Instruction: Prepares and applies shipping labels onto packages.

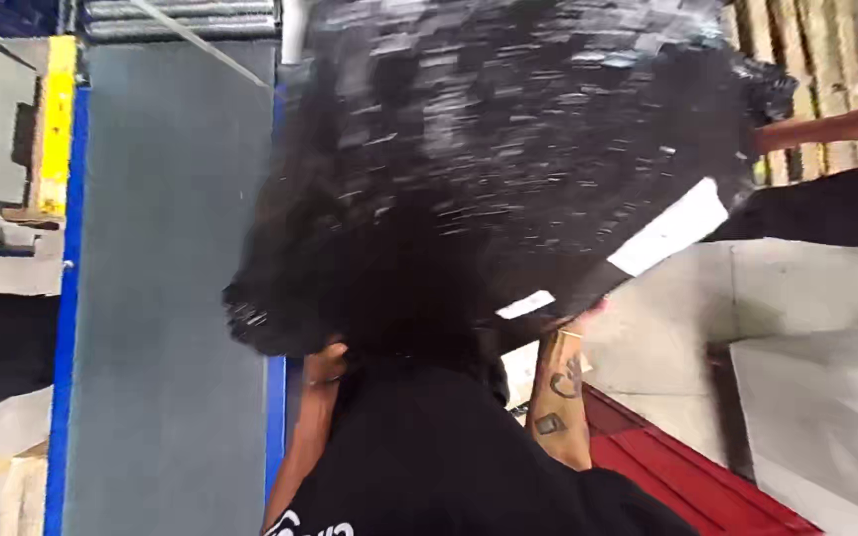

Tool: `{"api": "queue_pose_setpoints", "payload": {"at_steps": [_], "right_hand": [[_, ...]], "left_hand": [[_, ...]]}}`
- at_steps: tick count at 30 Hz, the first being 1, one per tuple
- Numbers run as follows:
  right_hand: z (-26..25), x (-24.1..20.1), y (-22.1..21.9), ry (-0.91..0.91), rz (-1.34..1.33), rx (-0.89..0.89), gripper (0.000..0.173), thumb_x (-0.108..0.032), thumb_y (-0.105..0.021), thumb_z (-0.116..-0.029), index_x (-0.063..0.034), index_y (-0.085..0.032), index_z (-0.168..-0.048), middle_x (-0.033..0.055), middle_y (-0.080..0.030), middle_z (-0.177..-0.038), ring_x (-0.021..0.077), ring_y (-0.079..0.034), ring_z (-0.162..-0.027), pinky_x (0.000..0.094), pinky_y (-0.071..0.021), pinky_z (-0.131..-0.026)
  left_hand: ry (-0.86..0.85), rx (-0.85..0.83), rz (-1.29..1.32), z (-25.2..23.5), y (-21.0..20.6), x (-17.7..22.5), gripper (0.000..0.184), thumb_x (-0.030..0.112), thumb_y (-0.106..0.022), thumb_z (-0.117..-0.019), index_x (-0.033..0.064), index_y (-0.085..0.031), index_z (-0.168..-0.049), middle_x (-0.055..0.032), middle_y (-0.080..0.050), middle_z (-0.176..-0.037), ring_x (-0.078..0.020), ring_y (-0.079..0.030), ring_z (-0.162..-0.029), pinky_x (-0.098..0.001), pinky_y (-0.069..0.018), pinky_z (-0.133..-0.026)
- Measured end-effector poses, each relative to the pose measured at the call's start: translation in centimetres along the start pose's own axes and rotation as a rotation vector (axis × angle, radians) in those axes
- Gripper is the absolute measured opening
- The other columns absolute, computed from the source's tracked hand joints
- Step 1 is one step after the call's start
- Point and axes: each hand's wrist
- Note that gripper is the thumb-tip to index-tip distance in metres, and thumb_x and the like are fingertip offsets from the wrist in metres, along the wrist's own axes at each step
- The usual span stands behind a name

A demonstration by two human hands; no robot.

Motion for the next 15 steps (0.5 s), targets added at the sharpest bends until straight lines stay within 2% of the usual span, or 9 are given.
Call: {"api": "queue_pose_setpoints", "payload": {"at_steps": [2,4,5,7,8,10,11,13,15], "right_hand": [[-3.4,7.7,3.7,0.100,-0.085,-0.746,0.021,-0.031,-0.059,-0.1026,-0.0195,-0.071,-0.116,-0.0065,-0.078,-0.105,0.0008,-0.072,-0.097,0.0218,-0.0594,-0.085],[-1.0,10.8,-3.4,-0.027,0.081,-1.073,0.044,-0.042,-0.077,-0.0868,-0.0313,-0.065,-0.128,-0.0174,-0.075,-0.113,-0.0055,-0.068,-0.102,0.0189,-0.0574,-0.090],[1.3,12.1,-8.1,-0.076,0.205,-1.173,0.062,-0.044,-0.082,-0.0818,-0.0238,-0.056,-0.135,-0.0150,-0.072,-0.119,-0.0039,-0.066,-0.106,0.0212,-0.0564,-0.094],[5.6,15.4,-16.2,-0.071,0.548,-1.471,0.086,-0.043,-0.078,-0.0873,0.0036,-0.039,-0.149,0.0052,-0.062,-0.137,0.0067,-0.060,-0.124,0.0281,-0.0485,-0.109],[7.0,17.5,-19.4,-0.016,0.786,-1.651,0.085,-0.042,-0.072,-0.0927,0.0077,-0.036,-0.152,0.0168,-0.057,-0.145,0.0178,-0.056,-0.133,0.0360,-0.0432,-0.116],[8.7,21.5,-23.2,0.073,1.162,-1.899,0.078,-0.039,-0.074,-0.0942,0.0019,-0.042,-0.153,0.0240,-0.052,-0.149,0.0352,-0.052,-0.136,0.0516,-0.0389,-0.115],[8.7,23.4,-23.7,0.070,1.179,-1.915,0.070,-0.032,-0.078,-0.0915,0.0007,-0.050,-0.148,0.0234,-0.057,-0.144,0.0354,-0.056,-0.131,0.0509,-0.0424,-0.112],[6.8,25.5,-23.4,-0.077,1.076,-1.745,0.047,-0.019,-0.073,-0.0955,0.0050,-0.061,-0.134,0.0203,-0.069,-0.124,0.0252,-0.069,-0.111,0.0396,-0.0543,-0.099],[2.8,25.4,-22.1,-0.152,1.032,-1.379,0.035,-0.017,-0.066,-0.1008,0.0071,-0.063,-0.126,0.0190,-0.073,-0.107,0.0207,-0.072,-0.092,0.0366,-0.0593,-0.087]], "left_hand": [[-0.134,0.117,0.035,5.0,5.7,1.9,0.026,0.036,-0.082,-0.0817,0.0280,-0.079,-0.106,0.0082,-0.078,-0.101,-0.0027,-0.073,-0.093,-0.0249,-0.0609,-0.083],[-0.260,0.274,0.061,10.1,9.0,4.0,0.031,0.045,-0.080,-0.0814,0.0286,-0.079,-0.108,0.0082,-0.078,-0.102,-0.0030,-0.073,-0.096,-0.0261,-0.0608,-0.086],[-0.322,0.411,0.080,12.7,9.6,4.7,0.034,0.047,-0.081,-0.0795,0.0274,-0.078,-0.107,0.0070,-0.078,-0.102,-0.0042,-0.073,-0.097,-0.0280,-0.0612,-0.086],[-0.434,0.760,0.148,17.3,10.3,5.8,0.043,0.049,-0.083,-0.0768,0.0217,-0.073,-0.108,0.0028,-0.077,-0.101,-0.0103,-0.073,-0.098,-0.0353,-0.0626,-0.085],[-0.479,0.890,0.162,19.2,11.3,6.1,0.047,0.050,-0.080,-0.0813,0.0195,-0.068,-0.114,0.0013,-0.076,-0.104,-0.0133,-0.073,-0.101,-0.0387,-0.0623,-0.086],[-0.457,1.056,0.122,23.2,14.7,6.5,0.048,0.051,-0.060,-0.0988,0.0162,-0.054,-0.132,-0.0009,-0.072,-0.115,-0.0158,-0.071,-0.107,-0.0407,-0.0608,-0.089],[-0.336,1.154,0.064,25.1,16.2,7.0,0.051,0.052,-0.055,-0.1012,0.0143,-0.051,-0.135,-0.0021,-0.071,-0.115,-0.0149,-0.071,-0.105,-0.0385,-0.0611,-0.088],[0.252,1.301,-0.302,27.2,16.8,8.8,0.060,0.048,-0.032,-0.1110,-0.0052,-0.044,-0.136,-0.0130,-0.065,-0.112,-0.0131,-0.066,-0.093,-0.0330,-0.0570,-0.083],[0.765,1.158,-0.696,26.6,16.6,10.6,0.060,0.041,-0.038,-0.1118,-0.0148,-0.060,-0.118,-0.0175,-0.069,-0.095,-0.0131,-0.062,-0.075,-0.0346,-0.0545,-0.074]]}}
Point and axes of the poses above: each hand's wrist, its own z-axis away from the middle knuckle, its own y-axis out of the back of the hand, x = y × z
